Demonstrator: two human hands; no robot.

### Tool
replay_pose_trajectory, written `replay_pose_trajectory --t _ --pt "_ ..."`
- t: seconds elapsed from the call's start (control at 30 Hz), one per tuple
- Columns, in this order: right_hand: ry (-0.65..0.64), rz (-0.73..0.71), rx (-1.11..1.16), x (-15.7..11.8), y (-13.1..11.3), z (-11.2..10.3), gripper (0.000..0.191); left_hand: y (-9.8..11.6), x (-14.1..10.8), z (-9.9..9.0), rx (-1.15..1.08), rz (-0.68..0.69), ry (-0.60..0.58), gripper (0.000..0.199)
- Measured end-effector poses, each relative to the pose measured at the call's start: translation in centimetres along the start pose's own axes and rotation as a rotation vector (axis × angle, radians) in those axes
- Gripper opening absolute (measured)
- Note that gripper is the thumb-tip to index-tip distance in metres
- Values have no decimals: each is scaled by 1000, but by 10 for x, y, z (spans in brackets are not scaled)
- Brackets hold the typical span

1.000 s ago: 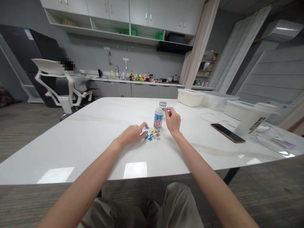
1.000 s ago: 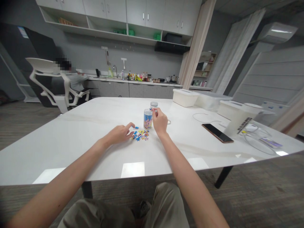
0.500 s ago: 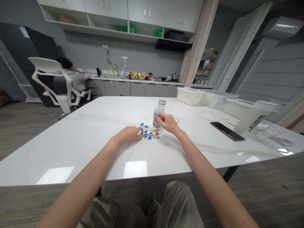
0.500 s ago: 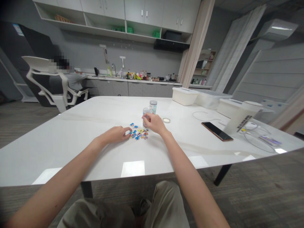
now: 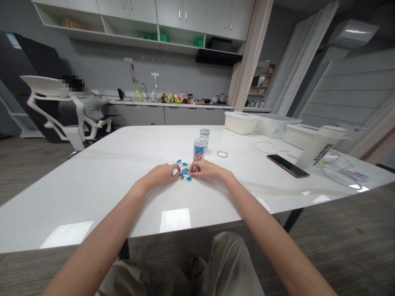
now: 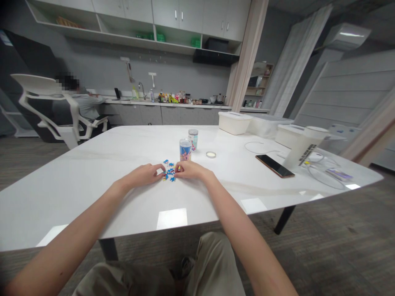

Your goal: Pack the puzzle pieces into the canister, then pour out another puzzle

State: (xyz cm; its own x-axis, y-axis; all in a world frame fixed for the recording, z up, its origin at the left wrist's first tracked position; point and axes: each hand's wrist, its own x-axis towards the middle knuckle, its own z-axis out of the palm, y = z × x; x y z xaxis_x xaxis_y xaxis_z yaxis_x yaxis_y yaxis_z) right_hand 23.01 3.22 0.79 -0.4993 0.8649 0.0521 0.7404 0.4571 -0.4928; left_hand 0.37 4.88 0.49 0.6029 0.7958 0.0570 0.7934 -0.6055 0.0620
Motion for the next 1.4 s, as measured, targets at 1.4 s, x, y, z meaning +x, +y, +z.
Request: replay_pose_trajectory --t 1.4 --pt "27 -110 -20 4 -3 9 19 -5 0 2 -182 50 10 23"
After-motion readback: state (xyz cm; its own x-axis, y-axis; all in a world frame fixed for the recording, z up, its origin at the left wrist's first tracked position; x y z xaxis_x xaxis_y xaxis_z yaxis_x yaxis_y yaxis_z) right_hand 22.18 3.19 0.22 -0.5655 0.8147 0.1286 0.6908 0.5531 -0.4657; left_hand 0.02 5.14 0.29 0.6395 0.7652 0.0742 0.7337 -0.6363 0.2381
